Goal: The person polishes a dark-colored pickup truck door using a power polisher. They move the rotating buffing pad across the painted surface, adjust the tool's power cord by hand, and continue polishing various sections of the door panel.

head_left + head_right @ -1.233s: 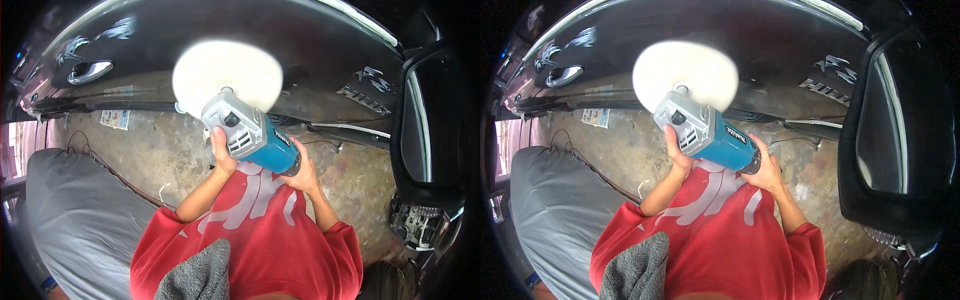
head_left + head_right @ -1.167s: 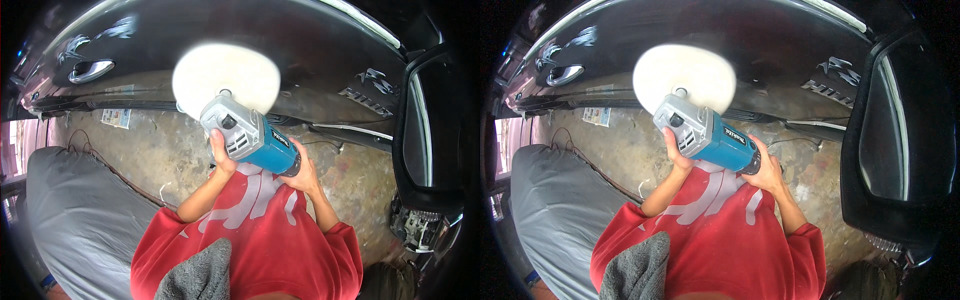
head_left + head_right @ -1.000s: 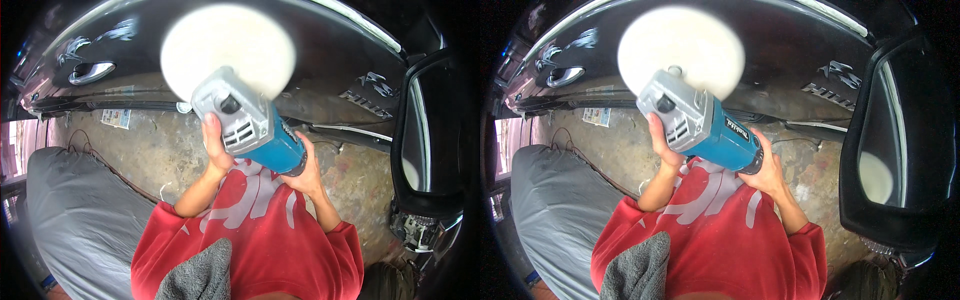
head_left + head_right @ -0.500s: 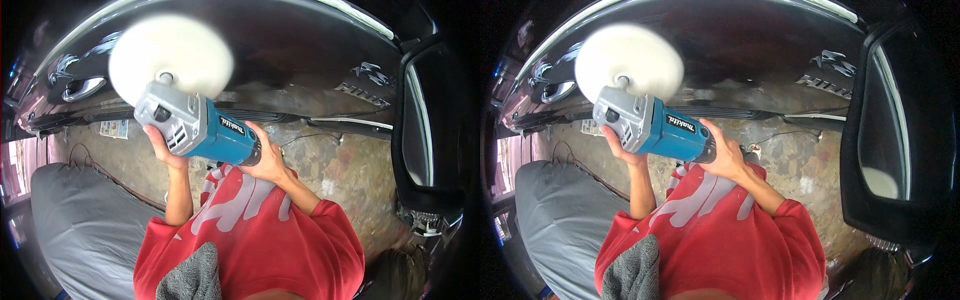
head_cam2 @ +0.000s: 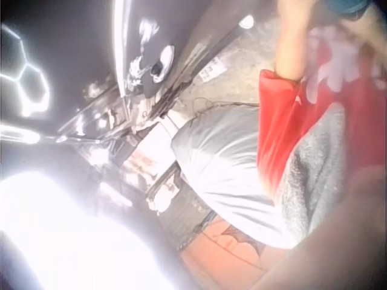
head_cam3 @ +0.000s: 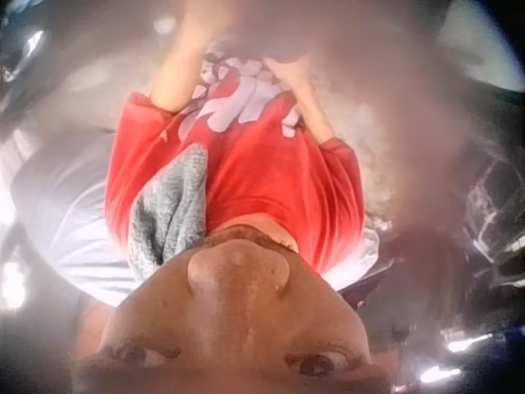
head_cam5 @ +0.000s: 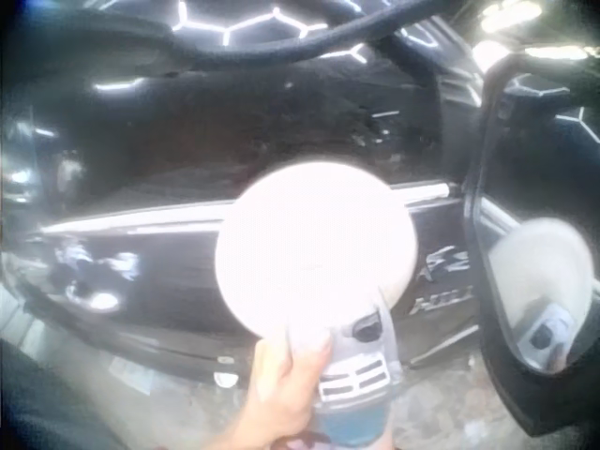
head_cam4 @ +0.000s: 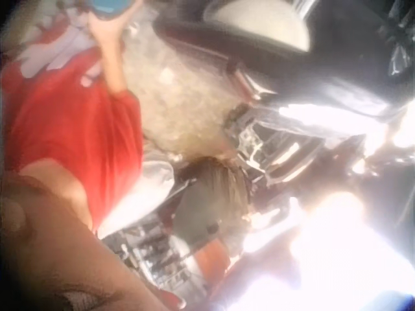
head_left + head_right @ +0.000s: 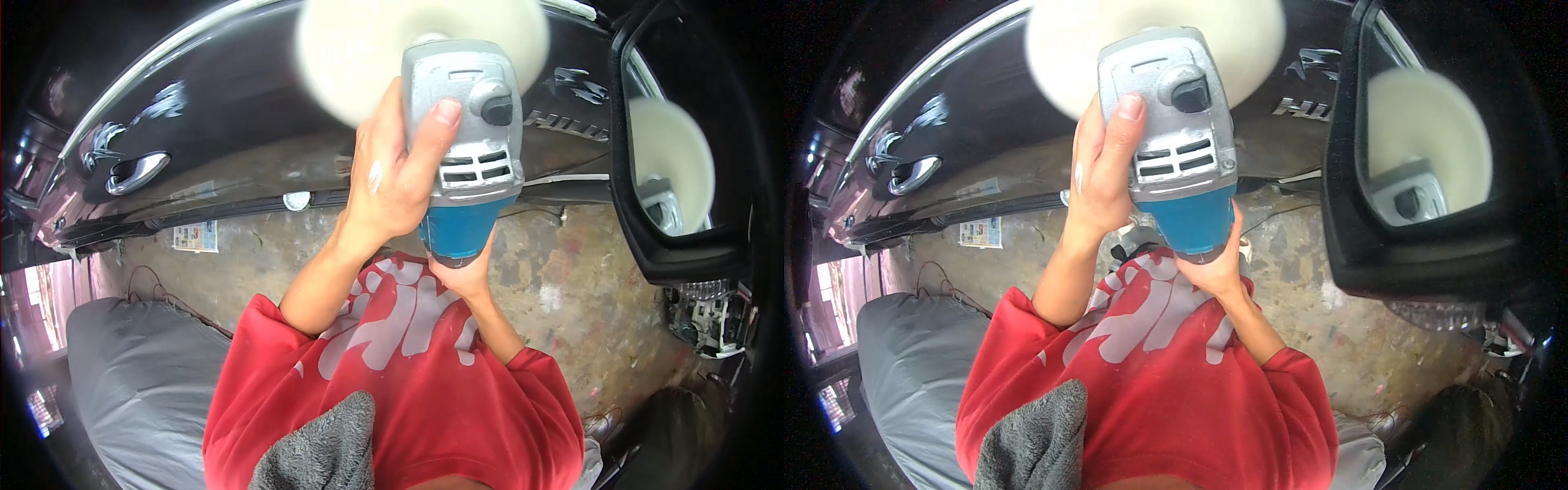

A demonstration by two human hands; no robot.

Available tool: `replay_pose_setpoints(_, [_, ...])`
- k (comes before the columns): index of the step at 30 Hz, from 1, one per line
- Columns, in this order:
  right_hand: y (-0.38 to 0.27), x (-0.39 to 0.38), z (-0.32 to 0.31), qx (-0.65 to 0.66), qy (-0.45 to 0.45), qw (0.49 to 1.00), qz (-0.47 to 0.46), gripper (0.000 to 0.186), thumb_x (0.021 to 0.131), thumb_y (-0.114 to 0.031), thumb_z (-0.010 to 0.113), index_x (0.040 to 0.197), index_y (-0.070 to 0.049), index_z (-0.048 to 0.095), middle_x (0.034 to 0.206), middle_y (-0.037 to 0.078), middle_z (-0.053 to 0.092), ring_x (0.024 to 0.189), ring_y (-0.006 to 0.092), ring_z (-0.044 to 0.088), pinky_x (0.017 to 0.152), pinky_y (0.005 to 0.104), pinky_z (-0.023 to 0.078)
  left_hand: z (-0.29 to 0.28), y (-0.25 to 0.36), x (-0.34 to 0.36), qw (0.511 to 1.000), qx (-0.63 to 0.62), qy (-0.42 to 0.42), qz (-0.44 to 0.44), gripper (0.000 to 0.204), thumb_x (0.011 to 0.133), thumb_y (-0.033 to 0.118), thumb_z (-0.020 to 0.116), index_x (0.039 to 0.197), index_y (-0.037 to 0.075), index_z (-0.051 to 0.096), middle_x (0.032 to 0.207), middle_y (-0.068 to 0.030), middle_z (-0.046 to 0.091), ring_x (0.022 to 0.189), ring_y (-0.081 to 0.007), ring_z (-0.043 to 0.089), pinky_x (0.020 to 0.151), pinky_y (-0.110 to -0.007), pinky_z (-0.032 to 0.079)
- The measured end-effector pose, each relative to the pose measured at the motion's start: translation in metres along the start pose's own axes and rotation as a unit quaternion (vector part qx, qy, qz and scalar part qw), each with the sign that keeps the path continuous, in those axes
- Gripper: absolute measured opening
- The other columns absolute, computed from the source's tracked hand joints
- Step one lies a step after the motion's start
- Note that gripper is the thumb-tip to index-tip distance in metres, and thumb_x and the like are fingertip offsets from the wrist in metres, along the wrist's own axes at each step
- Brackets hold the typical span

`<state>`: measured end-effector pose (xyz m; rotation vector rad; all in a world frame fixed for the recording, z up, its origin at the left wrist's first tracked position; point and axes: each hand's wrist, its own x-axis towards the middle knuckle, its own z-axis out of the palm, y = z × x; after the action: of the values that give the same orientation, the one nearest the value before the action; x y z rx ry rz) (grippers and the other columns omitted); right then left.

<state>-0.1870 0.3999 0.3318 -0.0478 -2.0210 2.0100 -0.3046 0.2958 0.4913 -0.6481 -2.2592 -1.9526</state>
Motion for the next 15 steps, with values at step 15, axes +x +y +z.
replay_pose_setpoints(15, [-0.044,0.02,0.098,-0.023,-0.204,0.979,0.002,0.091,0.065,-0.011,0.073,0.14,-0.014,0.022,0.089,0.02,0.065,0.079,0.0414,0.063,0.07,0.0429,0.051,-0.154,-0.016,-0.059,0.934,-0.18,0.306,-0.035,0.055,0.096,0.042,0.038,0.132,0.0,0.04,0.123,-0.0122,0.053,0.106,-0.0212,0.056,0.09,-0.033,0.046])
